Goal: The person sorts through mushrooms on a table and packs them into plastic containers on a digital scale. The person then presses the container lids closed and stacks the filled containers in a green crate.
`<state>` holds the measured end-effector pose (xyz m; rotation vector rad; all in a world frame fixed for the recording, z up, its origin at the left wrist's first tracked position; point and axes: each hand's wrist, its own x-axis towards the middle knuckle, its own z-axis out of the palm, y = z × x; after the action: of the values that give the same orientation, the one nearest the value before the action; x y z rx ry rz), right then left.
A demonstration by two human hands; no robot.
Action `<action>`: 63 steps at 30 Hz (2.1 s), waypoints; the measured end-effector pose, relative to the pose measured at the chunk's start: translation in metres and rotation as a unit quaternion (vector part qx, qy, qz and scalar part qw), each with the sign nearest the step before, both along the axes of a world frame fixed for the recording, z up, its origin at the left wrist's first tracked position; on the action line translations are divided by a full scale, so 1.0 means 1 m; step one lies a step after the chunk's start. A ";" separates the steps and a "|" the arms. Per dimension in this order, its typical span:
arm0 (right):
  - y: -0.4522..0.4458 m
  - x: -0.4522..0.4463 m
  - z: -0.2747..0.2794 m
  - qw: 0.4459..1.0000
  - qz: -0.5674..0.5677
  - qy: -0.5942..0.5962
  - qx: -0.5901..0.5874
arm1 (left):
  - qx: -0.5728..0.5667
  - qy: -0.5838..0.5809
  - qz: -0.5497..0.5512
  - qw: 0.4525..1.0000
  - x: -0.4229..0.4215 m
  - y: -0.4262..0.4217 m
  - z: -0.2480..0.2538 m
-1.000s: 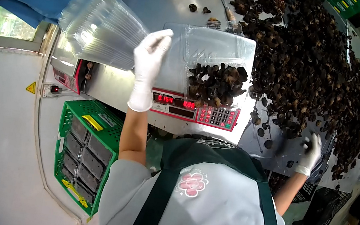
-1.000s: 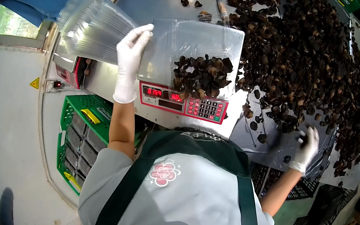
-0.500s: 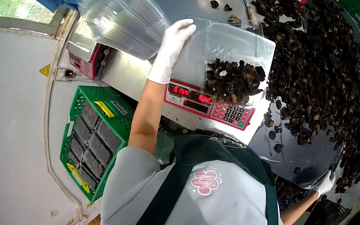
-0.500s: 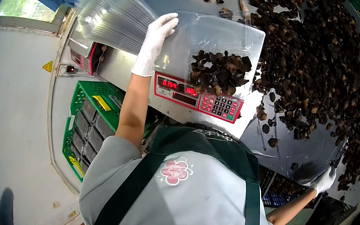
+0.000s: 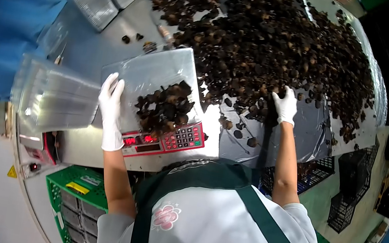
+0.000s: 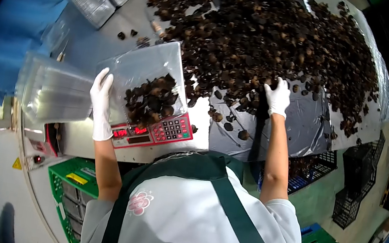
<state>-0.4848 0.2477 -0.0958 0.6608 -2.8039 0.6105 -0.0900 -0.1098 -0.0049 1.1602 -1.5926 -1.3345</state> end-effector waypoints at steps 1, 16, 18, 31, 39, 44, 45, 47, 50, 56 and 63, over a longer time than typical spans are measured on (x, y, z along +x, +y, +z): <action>-0.006 0.003 0.001 1.000 -0.002 -0.012 -0.018 | -0.019 0.001 0.004 1.000 -0.001 0.003 -0.001; 0.012 -0.010 0.010 0.980 -0.138 -0.086 -0.116 | -0.014 0.011 0.065 0.998 0.009 0.011 0.011; 0.016 -0.030 0.002 0.978 -0.135 -0.104 -0.118 | -0.011 0.007 0.060 0.998 0.010 0.010 0.011; 0.012 -0.047 -0.011 0.963 -0.061 -0.155 -0.211 | -0.017 0.000 0.040 0.999 0.020 0.007 0.001; -0.008 -0.063 -0.004 0.989 -0.012 -0.068 -0.129 | 0.005 0.011 0.058 0.998 0.013 0.003 0.010; -0.034 -0.085 -0.016 0.997 0.023 -0.072 -0.019 | -0.022 0.010 0.038 0.999 0.021 0.000 -0.003; -0.034 -0.087 -0.014 0.997 0.012 -0.071 -0.017 | -0.023 0.011 0.041 0.999 0.022 0.001 -0.002; -0.029 -0.086 -0.016 0.993 -0.016 -0.061 -0.102 | -0.019 0.009 0.057 0.998 0.024 0.003 0.000; -0.015 -0.082 -0.022 0.978 -0.064 -0.097 -0.173 | -0.021 0.005 0.072 0.997 0.028 0.006 0.001; -0.038 -0.043 0.016 0.857 0.004 -0.303 -0.417 | -0.003 0.029 0.073 0.997 0.026 0.007 -0.003; -0.138 0.094 0.150 0.765 0.269 -0.464 -0.356 | -0.059 0.029 0.042 0.997 0.013 0.019 -0.004</action>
<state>-0.3910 0.1099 0.0545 1.2049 -2.5991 2.5510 -0.0773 -0.0911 -0.0084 1.0957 -1.5429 -1.1923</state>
